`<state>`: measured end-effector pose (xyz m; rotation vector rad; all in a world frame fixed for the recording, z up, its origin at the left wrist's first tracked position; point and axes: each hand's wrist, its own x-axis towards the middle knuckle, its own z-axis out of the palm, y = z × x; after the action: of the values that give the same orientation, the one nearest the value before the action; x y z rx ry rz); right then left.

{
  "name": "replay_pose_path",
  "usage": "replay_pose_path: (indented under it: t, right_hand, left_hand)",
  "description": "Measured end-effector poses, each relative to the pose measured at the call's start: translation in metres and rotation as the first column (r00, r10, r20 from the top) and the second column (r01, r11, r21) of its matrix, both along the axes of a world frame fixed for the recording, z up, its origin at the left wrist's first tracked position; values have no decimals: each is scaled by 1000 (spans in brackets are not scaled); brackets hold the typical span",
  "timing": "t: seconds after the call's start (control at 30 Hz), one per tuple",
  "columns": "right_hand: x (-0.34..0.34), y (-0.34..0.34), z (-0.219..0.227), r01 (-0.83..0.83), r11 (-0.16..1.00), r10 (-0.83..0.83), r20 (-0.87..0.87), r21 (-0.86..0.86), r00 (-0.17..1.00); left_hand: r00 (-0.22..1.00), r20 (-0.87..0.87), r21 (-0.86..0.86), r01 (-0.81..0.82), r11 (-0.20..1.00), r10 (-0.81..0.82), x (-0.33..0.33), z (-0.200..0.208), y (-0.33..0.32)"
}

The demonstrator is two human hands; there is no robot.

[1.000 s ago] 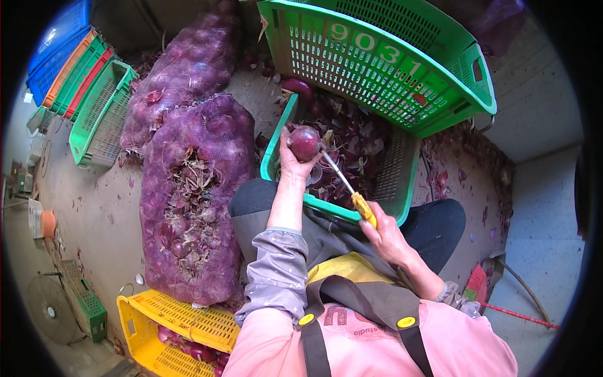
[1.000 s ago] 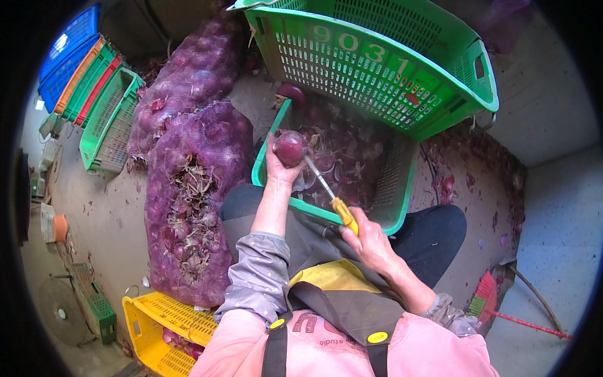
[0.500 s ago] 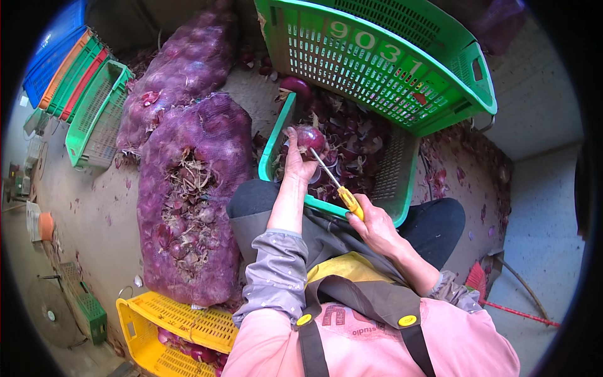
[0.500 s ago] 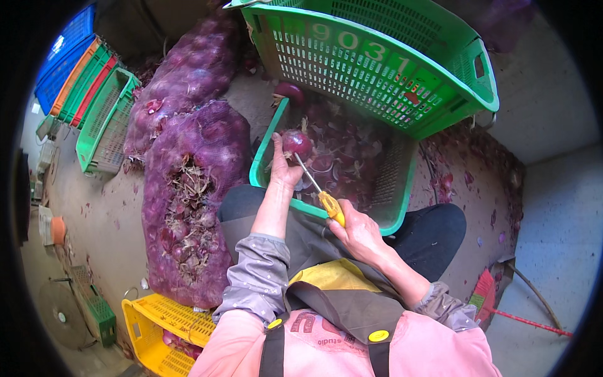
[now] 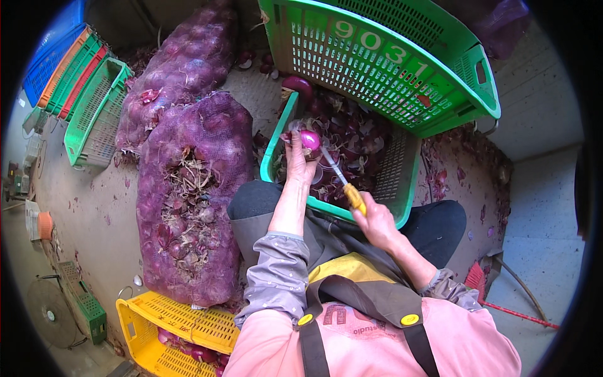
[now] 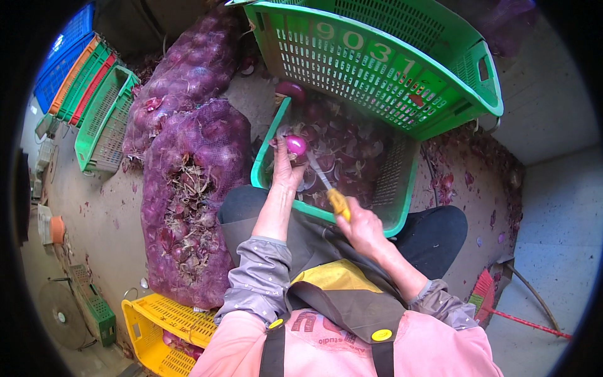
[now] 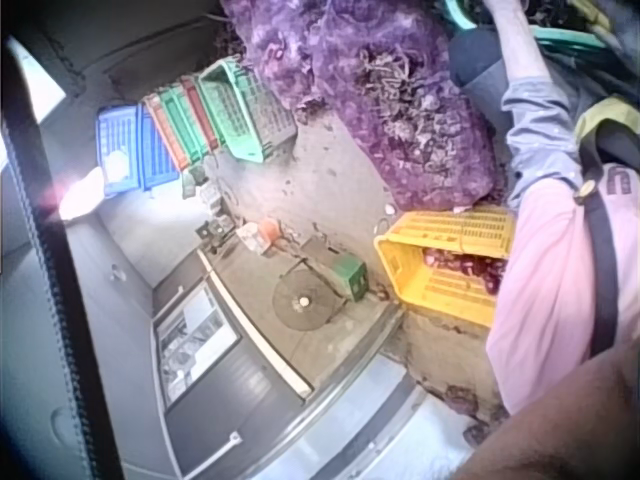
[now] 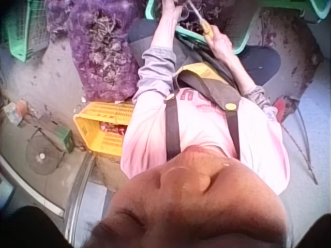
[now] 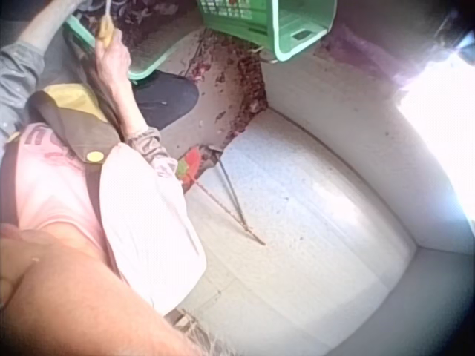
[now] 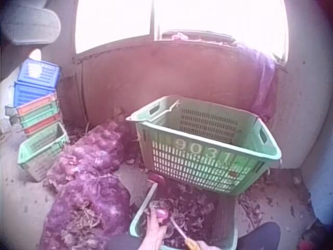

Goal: The person peels red onions using shears, placing the peeled onions into a yellow crate and the skins into a green crate.

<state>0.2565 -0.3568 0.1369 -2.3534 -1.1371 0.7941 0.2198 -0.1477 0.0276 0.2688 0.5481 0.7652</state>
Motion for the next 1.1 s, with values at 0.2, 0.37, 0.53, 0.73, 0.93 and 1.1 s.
replay_pose_path:
  t: [0.2,0.37,0.53,0.73,0.93,1.1]
  right_hand:
    - [1,-17,12,31,994,-20,-118,100,993]
    - [1,-6,25,15,994,10,-225,111,974]
    - [2,-3,46,-31,987,67,-228,159,971]
    - [1,-3,49,-61,986,96,-231,152,968]
    - [9,-6,42,-24,995,48,-242,99,969]
    - [8,-10,53,-52,996,80,-457,73,886]
  left_hand:
    - [999,-37,-58,20,998,-22,3,7,10]
    - [999,22,-201,51,978,-48,0,5,5]
    - [985,90,-228,167,959,-150,-5,11,7]
    - [980,155,-271,160,949,-121,-2,-12,17]
    - [998,19,-230,69,971,-66,-2,-1,13]
    - [982,187,-254,57,966,-9,-7,11,17]
